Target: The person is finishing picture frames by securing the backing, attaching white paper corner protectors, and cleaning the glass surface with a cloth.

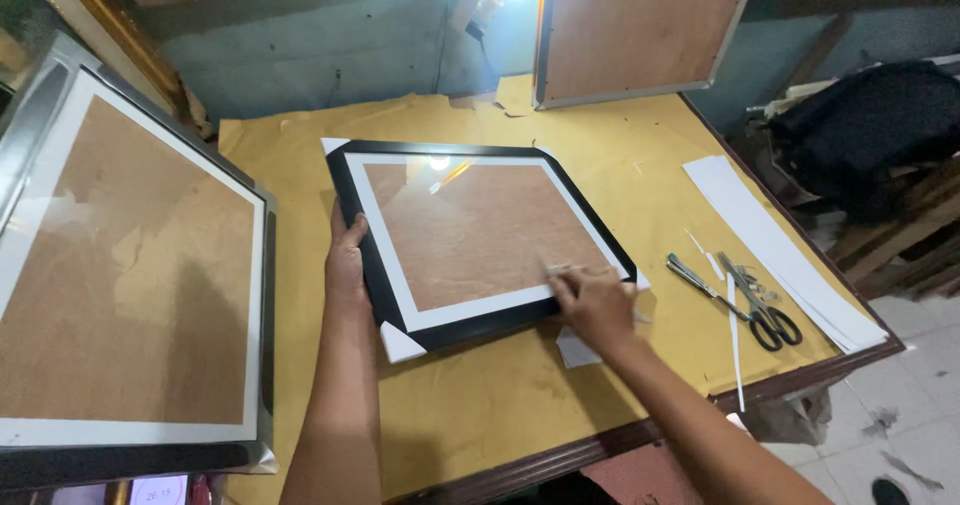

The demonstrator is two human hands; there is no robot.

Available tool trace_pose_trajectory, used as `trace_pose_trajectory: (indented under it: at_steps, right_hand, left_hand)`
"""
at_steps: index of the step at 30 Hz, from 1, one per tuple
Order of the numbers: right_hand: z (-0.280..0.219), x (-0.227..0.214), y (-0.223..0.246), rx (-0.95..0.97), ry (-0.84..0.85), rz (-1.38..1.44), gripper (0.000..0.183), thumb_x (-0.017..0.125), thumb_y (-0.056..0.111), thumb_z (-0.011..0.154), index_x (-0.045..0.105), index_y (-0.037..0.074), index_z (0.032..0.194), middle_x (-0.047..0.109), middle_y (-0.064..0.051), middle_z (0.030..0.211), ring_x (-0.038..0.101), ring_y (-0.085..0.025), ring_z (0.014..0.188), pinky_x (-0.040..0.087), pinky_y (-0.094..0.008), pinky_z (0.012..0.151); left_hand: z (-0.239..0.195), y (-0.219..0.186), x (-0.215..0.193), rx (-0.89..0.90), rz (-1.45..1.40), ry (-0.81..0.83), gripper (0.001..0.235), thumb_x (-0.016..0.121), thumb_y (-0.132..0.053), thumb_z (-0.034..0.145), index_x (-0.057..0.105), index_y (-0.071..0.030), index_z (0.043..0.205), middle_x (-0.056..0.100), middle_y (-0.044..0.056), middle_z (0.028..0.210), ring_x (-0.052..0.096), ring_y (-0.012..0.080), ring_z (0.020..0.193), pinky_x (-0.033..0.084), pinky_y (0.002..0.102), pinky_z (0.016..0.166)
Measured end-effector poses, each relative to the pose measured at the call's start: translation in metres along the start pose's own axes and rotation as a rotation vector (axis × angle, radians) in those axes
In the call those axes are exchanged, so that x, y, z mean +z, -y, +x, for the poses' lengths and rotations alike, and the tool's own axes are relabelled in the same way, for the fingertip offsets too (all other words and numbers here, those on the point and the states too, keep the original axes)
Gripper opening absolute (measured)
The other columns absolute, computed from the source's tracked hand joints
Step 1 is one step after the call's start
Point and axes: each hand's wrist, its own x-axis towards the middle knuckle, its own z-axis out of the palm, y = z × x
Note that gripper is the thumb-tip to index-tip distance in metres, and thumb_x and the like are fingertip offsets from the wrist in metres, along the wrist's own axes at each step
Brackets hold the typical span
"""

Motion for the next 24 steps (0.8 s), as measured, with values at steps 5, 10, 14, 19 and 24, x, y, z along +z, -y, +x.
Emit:
trace_pose_trajectory:
  at_steps: [5, 10, 14, 19, 24]
  right_hand:
    - [-0.056, -0.005, 0.096, -0.833, -0.318, 0.303, 0.025, 0.055, 0.033, 0.079, 0.064, 0.033, 0.102, 0.065, 0.004, 0.101, 0.06, -0.021, 0.08, 0.045, -0.032, 0.066]
    - [-0.022, -0.001, 0.11, -0.728, -0.306, 0.124, 0.031, 0.046, 0.035, 0.082, 0.059, 0.033, 0.111, 0.063, 0.005, 0.106, 0.058, -0.026, 0.084, 0.044, -0.04, 0.065]
    - [0.024, -0.027, 0.065, -0.185, -0.018, 0.055, 0.036, 0.032, 0.044, 0.09, 0.057, 0.034, 0.115, 0.064, -0.013, 0.1, 0.059, -0.039, 0.094, 0.041, -0.051, 0.083]
    - [0.111, 0.06, -0.057, 0.111, 0.116, -0.083, 0.042, 0.02, 0.054, 0.089, 0.037, 0.048, 0.127, 0.036, 0.027, 0.133, 0.041, -0.026, 0.111, 0.027, -0.056, 0.091]
    - [0.087, 0.069, -0.023, 0.114, -0.034, 0.043, 0.033, 0.036, 0.047, 0.088, 0.058, 0.037, 0.11, 0.05, 0.006, 0.113, 0.049, -0.026, 0.103, 0.04, -0.051, 0.083]
  left_hand:
    - [0.006, 0.003, -0.003, 0.03, 0.0, -0.031, 0.052, 0.056, -0.02, 0.084, 0.038, -0.034, 0.13, 0.057, 0.004, 0.091, 0.059, 0.0122, 0.076, 0.053, 0.021, 0.06]
    - [0.015, 0.014, -0.018, 0.01, -0.029, -0.003, 0.053, 0.056, -0.02, 0.084, 0.036, -0.035, 0.131, 0.057, 0.005, 0.101, 0.058, 0.0131, 0.084, 0.053, 0.024, 0.066]
    - [0.017, 0.014, -0.018, -0.012, -0.058, 0.014, 0.055, 0.056, -0.02, 0.084, 0.035, -0.035, 0.132, 0.057, 0.005, 0.104, 0.058, 0.0147, 0.086, 0.053, 0.025, 0.068]
    - [0.022, 0.017, -0.016, -0.004, -0.055, 0.031, 0.055, 0.055, -0.02, 0.085, 0.034, -0.034, 0.134, 0.055, 0.005, 0.107, 0.056, 0.0142, 0.089, 0.051, 0.025, 0.07]
    - [0.003, 0.004, -0.007, 0.008, -0.059, 0.013, 0.055, 0.054, -0.02, 0.085, 0.033, -0.034, 0.134, 0.054, 0.005, 0.105, 0.055, 0.0143, 0.088, 0.05, 0.024, 0.069]
